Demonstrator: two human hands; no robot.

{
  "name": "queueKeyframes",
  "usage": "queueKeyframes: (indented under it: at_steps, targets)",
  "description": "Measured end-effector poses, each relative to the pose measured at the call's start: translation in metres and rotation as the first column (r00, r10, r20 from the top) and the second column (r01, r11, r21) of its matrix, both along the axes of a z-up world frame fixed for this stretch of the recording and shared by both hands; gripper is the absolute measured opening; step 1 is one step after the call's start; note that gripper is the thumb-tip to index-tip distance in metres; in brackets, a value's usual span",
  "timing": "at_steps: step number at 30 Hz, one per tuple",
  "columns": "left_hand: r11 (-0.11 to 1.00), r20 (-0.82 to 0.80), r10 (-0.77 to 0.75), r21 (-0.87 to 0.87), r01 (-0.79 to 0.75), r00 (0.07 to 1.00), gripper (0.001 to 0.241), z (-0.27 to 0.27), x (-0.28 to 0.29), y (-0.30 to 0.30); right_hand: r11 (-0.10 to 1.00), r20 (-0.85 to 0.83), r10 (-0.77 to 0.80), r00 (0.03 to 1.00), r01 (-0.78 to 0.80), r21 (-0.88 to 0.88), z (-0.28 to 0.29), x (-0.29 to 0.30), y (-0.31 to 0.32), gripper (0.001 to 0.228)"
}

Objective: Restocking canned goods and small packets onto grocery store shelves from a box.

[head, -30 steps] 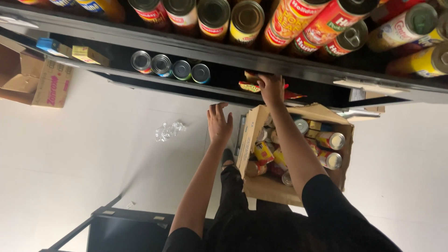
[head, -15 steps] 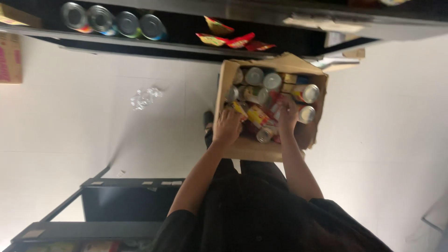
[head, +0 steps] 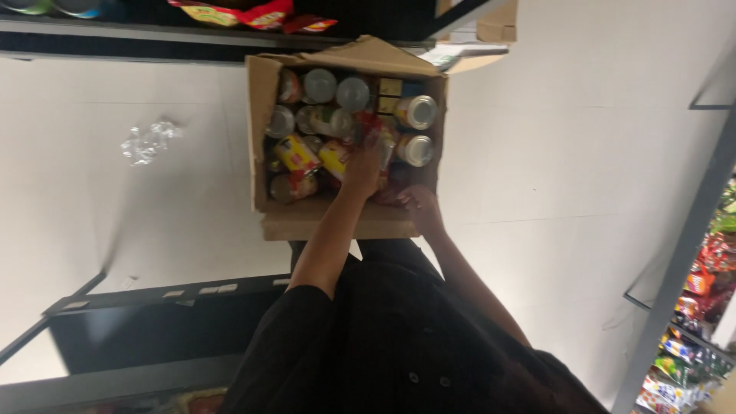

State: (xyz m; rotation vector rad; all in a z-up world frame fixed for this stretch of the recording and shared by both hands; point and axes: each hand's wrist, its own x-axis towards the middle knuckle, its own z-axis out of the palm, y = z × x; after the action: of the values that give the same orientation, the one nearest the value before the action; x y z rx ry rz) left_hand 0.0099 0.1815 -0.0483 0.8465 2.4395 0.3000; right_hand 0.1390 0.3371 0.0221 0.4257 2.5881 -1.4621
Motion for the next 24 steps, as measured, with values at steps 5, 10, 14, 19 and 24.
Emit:
queueKeyframes:
  at_steps: [5,10,14,19,24]
  targets:
    - [0.899,0.204,0.437,-0.089,-0.428,0.876,0.102,0.023,-0.011,0.029,0.995,-0.034,0.082,0.996,-0.084,-0.051,0.033,0.013,0.013,0.026]
    - [0.863,0.190,0.506,-0.105,-0.495,0.841,0.109,0.008,-0.006,0.018,0.993,-0.034,0.113,0.993,-0.114,-0.042,0.038,0.025,0.035,0.021]
    - [0.707,0.674,0.517,0.011,-0.707,0.527,0.067,-0.013,0.008,-0.017,0.966,0.089,-0.035,0.995,0.057,-0.252,0.012,0.019,0.040,0.021]
    - [0.443,0.956,0.257,0.015,-0.896,0.143,0.044,-0.094,0.032,-0.089,0.926,0.074,-0.096,0.993,0.116,-0.359,0.031,-0.040,0.009,0.028]
    - [0.573,0.935,0.279,0.021,-0.819,0.220,0.031,0.016,0.014,-0.151,0.706,0.420,0.121,0.899,0.219,-0.674,0.090,-0.093,-0.055,0.069]
